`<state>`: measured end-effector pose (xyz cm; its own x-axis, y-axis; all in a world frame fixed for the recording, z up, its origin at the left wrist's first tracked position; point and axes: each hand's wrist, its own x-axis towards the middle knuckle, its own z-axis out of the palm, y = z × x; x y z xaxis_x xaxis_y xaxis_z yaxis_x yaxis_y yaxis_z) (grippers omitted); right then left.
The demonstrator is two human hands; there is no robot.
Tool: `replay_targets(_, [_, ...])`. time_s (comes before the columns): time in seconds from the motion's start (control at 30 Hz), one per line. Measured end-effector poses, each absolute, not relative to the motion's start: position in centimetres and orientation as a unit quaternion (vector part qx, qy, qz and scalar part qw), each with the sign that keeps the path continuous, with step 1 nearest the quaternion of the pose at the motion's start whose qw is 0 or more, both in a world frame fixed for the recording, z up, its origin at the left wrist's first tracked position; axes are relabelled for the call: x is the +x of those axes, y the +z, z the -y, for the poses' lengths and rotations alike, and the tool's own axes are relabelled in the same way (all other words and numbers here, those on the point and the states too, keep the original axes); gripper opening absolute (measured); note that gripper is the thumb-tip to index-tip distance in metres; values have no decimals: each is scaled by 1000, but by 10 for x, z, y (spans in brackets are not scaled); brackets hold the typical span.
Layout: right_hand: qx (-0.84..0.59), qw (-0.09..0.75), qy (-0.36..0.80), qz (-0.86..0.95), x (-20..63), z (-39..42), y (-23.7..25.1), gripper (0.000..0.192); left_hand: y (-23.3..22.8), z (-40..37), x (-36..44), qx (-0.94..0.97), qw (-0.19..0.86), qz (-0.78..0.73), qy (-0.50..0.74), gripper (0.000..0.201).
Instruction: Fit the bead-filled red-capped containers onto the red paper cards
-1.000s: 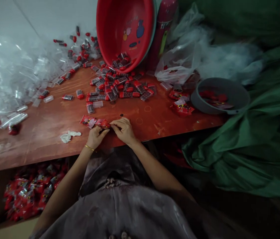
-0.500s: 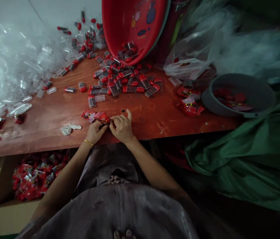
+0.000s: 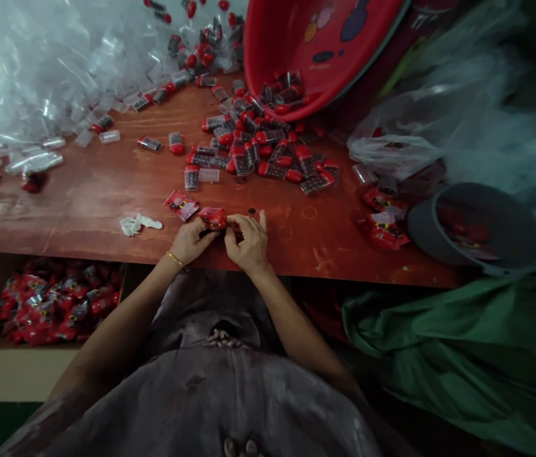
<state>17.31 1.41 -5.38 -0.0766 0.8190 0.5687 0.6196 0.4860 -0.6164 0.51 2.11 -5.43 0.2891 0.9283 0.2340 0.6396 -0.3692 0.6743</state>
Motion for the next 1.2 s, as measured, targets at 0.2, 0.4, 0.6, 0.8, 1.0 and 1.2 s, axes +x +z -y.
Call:
replay_targets(0.2, [-494, 439, 56, 748, 170, -14, -57, 16, -52, -22, 5, 780, 211, -500, 310, 24])
replay_targets(0.4, [-476, 430, 16, 767, 172, -15, -58, 16, -55, -22, 3, 779, 195, -513, 303, 22])
replay_targets(0.6, [-410, 421, 33, 808, 185, -23, -51, 15, -52, -20, 7, 784, 205, -488, 324, 21])
replay_targets(0.8, [-356, 364, 33, 860, 196, -36, -38, 18, -52, -21, 6, 788, 204, -484, 321, 21])
replay_targets(1.0, [-325, 320, 63, 888, 199, -47, -33, 17, -55, -22, 6, 785, 223, -483, 318, 22])
replay_targets(1.2, [-383, 354, 71, 851, 189, -39, -38, 15, -53, -22, 9, 775, 247, -477, 334, 21])
